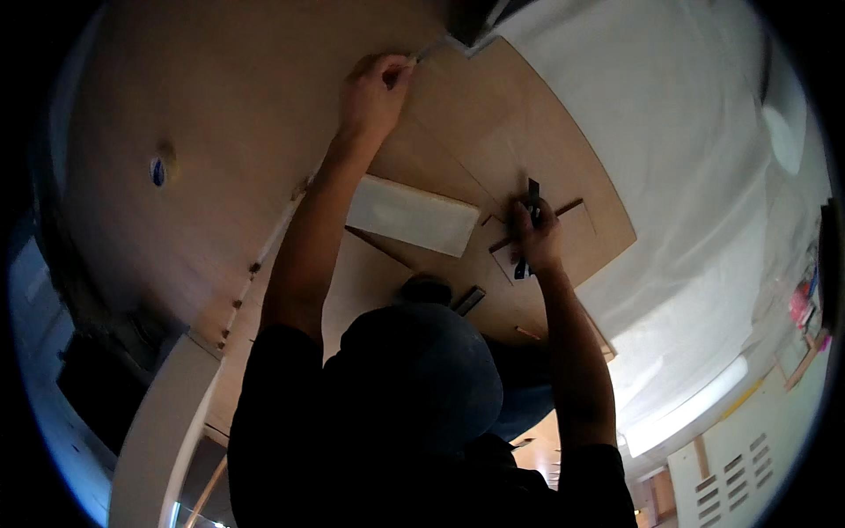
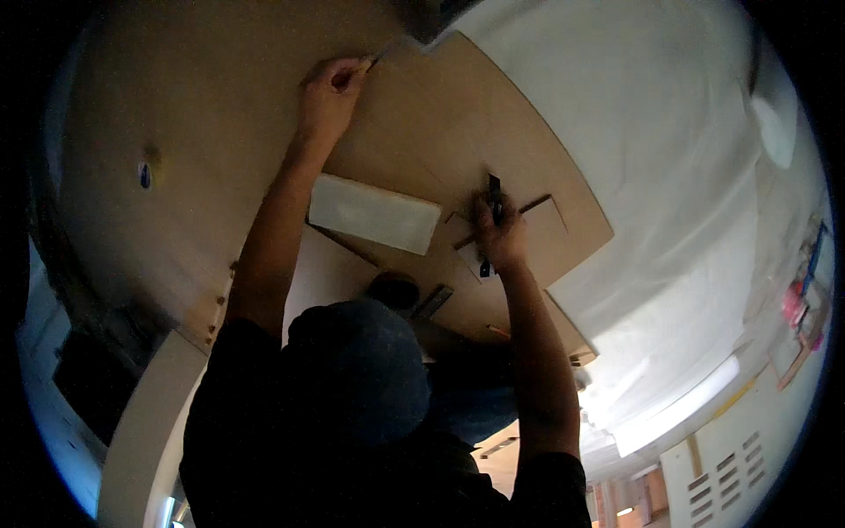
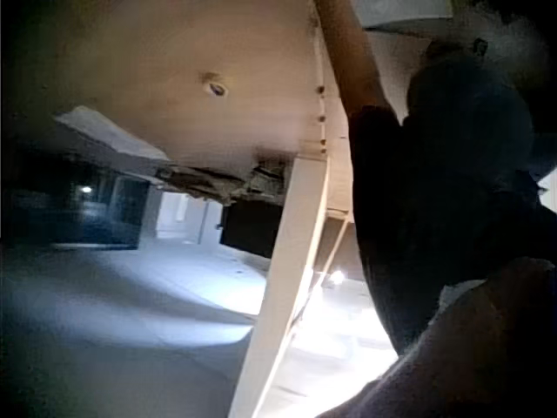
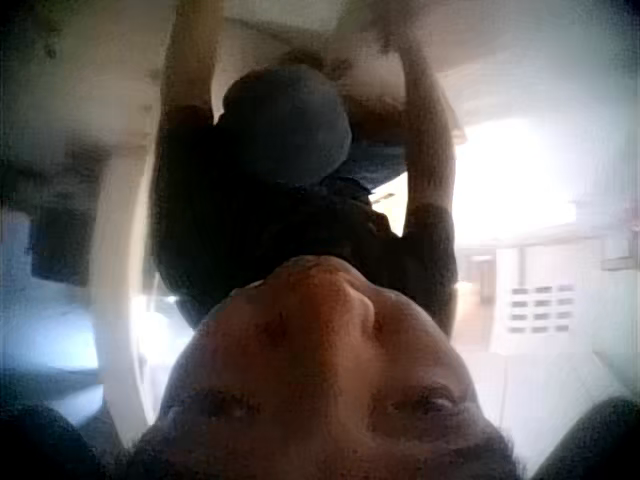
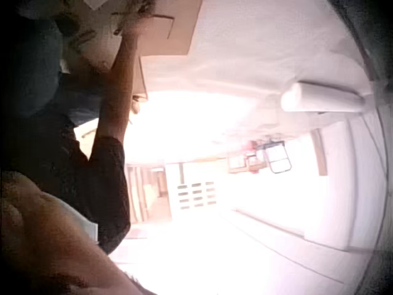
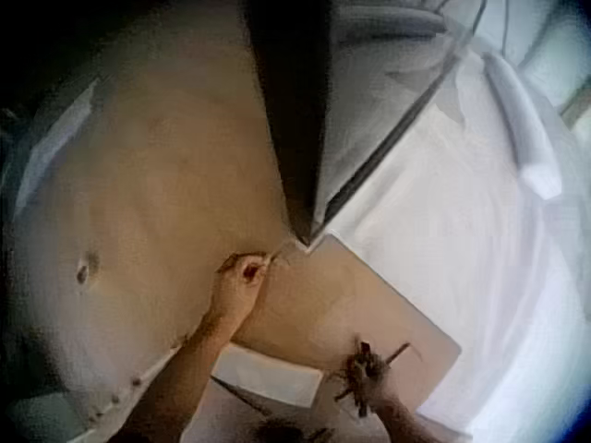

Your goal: The person installs laminate floor planks by measuring and marking small pieces, using a utility knife and hammer to fit them into place, and using a table saw to cut custom pieces to size.

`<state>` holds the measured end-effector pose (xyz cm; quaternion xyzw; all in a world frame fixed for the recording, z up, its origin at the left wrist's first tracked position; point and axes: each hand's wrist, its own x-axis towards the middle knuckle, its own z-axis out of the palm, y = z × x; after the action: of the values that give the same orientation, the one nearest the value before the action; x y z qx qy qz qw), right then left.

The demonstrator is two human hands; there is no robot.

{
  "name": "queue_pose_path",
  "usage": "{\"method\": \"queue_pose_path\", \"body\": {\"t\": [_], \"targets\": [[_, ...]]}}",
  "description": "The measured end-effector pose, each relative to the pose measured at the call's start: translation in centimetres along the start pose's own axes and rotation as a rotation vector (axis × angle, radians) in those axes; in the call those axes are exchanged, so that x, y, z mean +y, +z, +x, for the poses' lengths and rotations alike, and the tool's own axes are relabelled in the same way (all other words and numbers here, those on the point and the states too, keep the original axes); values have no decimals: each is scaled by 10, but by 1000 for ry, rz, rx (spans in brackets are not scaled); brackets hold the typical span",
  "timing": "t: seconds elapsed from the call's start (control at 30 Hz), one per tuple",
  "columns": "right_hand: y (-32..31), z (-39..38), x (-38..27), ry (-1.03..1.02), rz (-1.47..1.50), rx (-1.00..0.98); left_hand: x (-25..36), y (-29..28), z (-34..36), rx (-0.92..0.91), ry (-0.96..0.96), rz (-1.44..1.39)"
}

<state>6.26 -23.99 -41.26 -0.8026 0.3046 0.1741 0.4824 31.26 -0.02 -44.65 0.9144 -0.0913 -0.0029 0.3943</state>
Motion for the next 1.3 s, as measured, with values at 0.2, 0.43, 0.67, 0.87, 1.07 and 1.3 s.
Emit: {"method": "queue_pose_path", "body": {"t": [0.2, 0.43, 0.67, 0.87, 1.07, 1.3], "targets": [[-5, -1, 15, 78, 108, -48, 22, 8, 16, -16, 157, 228], [-9, -1, 16, 63, 62, -77, 46, -2, 14, -132, 165, 406], [-8, -1, 22, -35, 49, -31, 35, 9, 20, -83, 316, 501], [-7, 0, 24, -28, 66, -70, 33, 15, 21, -55, 342, 551], [-9, 1, 18, 12, 56, -55, 31, 4, 24, -94, 306, 475], [-4, 0, 26, -27, 73, -5, 31, 8, 23, -65, 328, 464]]}}
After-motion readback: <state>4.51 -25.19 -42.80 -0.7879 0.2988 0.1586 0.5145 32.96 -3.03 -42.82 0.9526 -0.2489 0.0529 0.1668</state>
